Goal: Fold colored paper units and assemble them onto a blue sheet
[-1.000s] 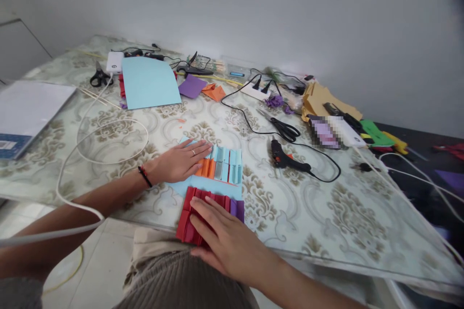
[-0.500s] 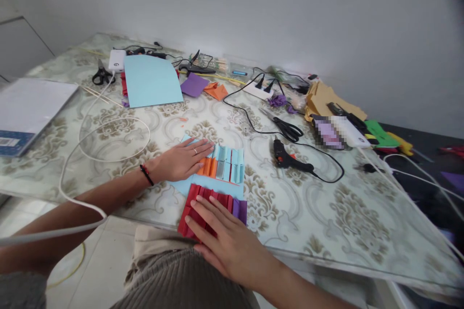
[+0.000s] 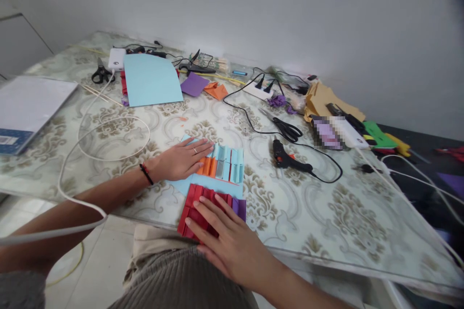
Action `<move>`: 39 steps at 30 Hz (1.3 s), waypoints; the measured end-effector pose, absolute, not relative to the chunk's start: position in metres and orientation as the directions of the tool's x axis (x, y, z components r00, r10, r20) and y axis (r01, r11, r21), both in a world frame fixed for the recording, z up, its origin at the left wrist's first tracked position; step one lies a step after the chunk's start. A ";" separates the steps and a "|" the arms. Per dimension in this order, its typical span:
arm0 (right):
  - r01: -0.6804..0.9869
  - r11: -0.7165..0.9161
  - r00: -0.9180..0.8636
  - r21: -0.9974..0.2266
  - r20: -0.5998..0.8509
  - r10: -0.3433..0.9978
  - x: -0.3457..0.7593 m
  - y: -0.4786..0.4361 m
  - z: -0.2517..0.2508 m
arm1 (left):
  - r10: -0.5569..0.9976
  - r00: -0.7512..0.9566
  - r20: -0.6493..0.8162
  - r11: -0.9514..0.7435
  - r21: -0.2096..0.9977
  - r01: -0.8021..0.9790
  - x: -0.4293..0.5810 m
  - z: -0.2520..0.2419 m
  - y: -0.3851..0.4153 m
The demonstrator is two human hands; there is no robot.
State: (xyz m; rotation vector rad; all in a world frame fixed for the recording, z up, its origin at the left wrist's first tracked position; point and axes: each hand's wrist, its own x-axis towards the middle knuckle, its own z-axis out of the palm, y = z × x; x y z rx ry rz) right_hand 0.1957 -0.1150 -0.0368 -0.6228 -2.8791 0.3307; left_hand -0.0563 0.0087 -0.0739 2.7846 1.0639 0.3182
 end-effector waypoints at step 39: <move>0.394 0.905 -0.918 -0.159 -0.022 0.396 0.183 -0.111 -0.036 | 0.667 0.728 0.158 -0.743 0.213 0.635 -0.056 -0.072 0.008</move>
